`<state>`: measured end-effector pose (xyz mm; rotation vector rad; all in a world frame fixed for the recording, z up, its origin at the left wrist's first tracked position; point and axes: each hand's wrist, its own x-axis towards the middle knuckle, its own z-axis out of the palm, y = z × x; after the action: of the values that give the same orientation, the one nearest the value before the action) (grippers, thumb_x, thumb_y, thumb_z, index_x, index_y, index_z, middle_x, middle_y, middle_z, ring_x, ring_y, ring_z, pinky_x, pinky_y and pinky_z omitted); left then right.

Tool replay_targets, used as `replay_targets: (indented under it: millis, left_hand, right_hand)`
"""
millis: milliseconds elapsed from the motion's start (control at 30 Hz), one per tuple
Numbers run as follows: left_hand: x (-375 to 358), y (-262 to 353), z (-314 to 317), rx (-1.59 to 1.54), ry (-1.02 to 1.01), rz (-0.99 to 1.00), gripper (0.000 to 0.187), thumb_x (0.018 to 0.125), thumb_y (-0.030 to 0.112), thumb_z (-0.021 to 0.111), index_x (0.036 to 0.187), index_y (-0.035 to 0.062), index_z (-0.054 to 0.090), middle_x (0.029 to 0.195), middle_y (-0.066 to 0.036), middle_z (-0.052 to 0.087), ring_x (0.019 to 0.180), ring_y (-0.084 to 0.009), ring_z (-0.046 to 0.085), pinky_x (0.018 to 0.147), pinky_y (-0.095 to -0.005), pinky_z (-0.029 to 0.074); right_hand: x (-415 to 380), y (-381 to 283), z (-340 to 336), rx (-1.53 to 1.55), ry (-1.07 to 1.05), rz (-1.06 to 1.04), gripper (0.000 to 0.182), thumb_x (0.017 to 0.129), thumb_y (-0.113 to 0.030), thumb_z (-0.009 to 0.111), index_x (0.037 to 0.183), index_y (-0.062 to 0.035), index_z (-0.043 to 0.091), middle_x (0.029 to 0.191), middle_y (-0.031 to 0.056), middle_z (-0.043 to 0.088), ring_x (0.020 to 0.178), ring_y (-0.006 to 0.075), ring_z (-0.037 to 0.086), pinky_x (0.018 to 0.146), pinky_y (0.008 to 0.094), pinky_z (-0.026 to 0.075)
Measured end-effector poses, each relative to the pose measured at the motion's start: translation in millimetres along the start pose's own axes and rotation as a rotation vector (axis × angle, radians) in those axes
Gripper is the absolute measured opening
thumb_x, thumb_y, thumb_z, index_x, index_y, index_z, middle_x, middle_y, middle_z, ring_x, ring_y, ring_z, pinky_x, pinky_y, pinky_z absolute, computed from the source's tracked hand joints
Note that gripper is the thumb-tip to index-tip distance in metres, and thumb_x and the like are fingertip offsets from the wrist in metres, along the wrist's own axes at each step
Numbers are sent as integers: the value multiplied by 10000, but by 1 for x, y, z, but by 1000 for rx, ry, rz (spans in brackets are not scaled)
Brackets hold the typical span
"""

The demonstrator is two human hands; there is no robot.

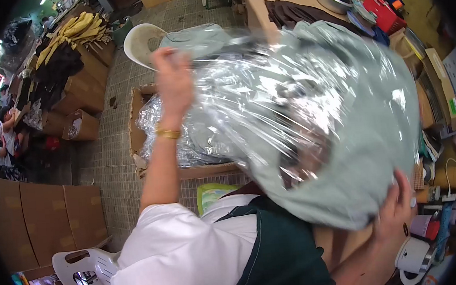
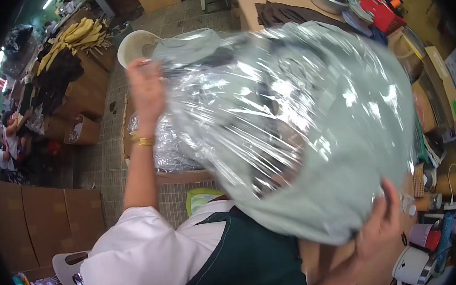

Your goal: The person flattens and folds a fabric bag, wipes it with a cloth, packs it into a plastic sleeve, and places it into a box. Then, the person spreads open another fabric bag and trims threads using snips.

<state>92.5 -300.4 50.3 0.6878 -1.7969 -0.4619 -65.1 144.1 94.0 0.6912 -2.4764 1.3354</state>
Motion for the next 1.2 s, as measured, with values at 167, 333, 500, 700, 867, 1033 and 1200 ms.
replay_targets:
  millis: [167, 333, 500, 700, 867, 1033, 1200]
  left_hand:
    - [-6, -124, -87, 156, 56, -317, 405, 972, 220, 579, 1293, 35, 417, 1120, -214, 593, 896, -290, 608, 791, -374, 480]
    - [-75, -213, -77, 595, -156, -313, 623, 959, 272, 593, 1483, 109, 297, 1419, -260, 427, 1220, -385, 510, 977, -471, 435]
    - [-86, -184, -37, 1049, -524, -312, 729, 952, 556, 471, 1561, 271, 188, 1611, -193, 87, 1458, -485, 69, 1030, -785, 127]
    - [-160, -274, 1, 889, -775, -520, 775, 912, 585, 492, 1557, 257, 217, 1624, -170, 66, 1463, -474, 84, 1058, -765, 95]
    - [-145, -281, 2, 887, -951, -529, 755, 880, 478, 562, 1536, 226, 287, 1613, -182, 125, 1467, -458, 96, 1073, -748, 103]
    - [-55, -177, -16, 879, -472, -188, 723, 824, 359, 685, 1456, 128, 422, 1588, -185, 217, 1459, -459, 131, 1082, -714, 147]
    - [-70, -153, 92, 627, -684, 0, 739, 839, 505, 631, 1478, 219, 397, 1612, -177, 136, 1465, -450, 101, 1075, -742, 79]
  right_hand:
    - [64, -56, 179, 118, -251, -385, 245, 882, -34, 639, 1123, 6, 654, 1014, 157, 668, 945, 277, 652, 850, 342, 497]
    - [54, -26, 301, -434, -670, -306, 426, 855, -177, 694, 1242, -83, 542, 1383, 223, 413, 1040, 396, 581, 853, 432, 495]
    - [0, -41, 314, -547, -930, -457, 825, 802, -595, 657, 1469, -200, 376, 1583, 208, 180, 1438, 479, 159, 1069, 716, 202]
    - [-57, 26, 360, -624, -1373, -278, 930, 819, -744, 521, 1555, -283, 190, 1630, 147, 47, 1465, 481, 40, 1059, 764, 147]
    - [-59, 29, 359, -486, -1420, -227, 780, 908, -605, 517, 1552, -293, 207, 1635, 122, 41, 1471, 463, 30, 1052, 776, 130]
    - [-63, 7, 327, -496, -1181, -442, 728, 900, -372, 625, 1528, -312, 263, 1616, 146, 111, 1455, 479, 97, 1033, 792, 135]
    - [-67, -4, 323, -463, -1679, -198, 723, 923, -614, 475, 1543, -363, 198, 1639, 110, 7, 1461, 488, 48, 1018, 814, 102]
